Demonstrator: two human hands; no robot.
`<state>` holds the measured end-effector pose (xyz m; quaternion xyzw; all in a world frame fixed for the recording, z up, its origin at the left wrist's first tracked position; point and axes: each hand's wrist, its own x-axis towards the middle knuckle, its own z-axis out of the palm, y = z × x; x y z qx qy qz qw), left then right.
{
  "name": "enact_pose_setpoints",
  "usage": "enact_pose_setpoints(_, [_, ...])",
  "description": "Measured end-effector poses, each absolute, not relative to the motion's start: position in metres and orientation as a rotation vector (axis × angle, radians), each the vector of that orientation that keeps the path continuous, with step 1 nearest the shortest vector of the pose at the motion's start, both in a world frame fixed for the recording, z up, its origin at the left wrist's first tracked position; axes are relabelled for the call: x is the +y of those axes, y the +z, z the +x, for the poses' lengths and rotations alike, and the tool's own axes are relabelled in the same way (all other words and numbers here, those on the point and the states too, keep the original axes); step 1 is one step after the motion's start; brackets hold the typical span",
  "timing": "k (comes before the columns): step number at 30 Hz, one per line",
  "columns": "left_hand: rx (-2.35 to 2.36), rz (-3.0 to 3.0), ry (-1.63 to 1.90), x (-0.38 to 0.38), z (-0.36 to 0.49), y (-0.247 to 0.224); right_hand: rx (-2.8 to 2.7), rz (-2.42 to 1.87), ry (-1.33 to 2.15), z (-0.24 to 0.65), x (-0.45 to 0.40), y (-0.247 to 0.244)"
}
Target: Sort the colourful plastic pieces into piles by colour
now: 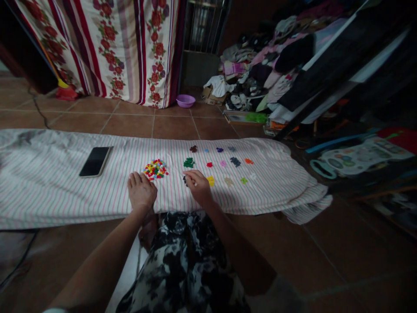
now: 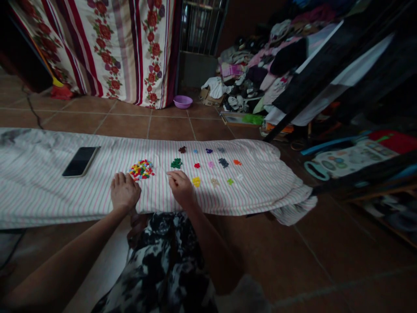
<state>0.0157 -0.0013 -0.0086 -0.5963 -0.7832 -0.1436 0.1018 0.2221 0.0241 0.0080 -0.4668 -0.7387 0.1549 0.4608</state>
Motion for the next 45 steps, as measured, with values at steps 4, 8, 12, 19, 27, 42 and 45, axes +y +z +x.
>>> enact_pose_setpoints(4, [-2.298, -1.748, -0.449, -0.001, 0.016, -0.007, -2.018, -1.180, 0.381, 0.190, 0.037, 0.002])
enact_pose_setpoints(8, [-2.303, -1.734, -0.473, -0.001, 0.017, -0.006, -2.179, -1.278, 0.340, 0.167, 0.052, 0.004])
enact_pose_setpoints(12, [-2.318, -1.734, -0.489, -0.001, 0.017, -0.005, -2.312, -1.350, 0.288, 0.152, 0.064, 0.009])
enact_pose_setpoints(19, [-2.312, -1.730, -0.505, -0.001, 0.018, -0.004, -2.472, -1.440, 0.259, 0.141, 0.073, 0.013])
enact_pose_setpoints(27, [-2.316, -1.750, -0.523, -0.002, 0.018, -0.003, -2.468, -1.371, 0.215, 0.136, 0.073, 0.017])
enact_pose_setpoints(42, [-2.310, -1.748, -0.538, -0.003, 0.018, 0.001, -2.333, -1.209, 0.317, 0.144, 0.064, 0.024])
enact_pose_setpoints(45, [-2.304, -1.748, -0.540, -0.004, 0.018, 0.001, -2.251, -1.220, 0.383, 0.150, 0.059, 0.024])
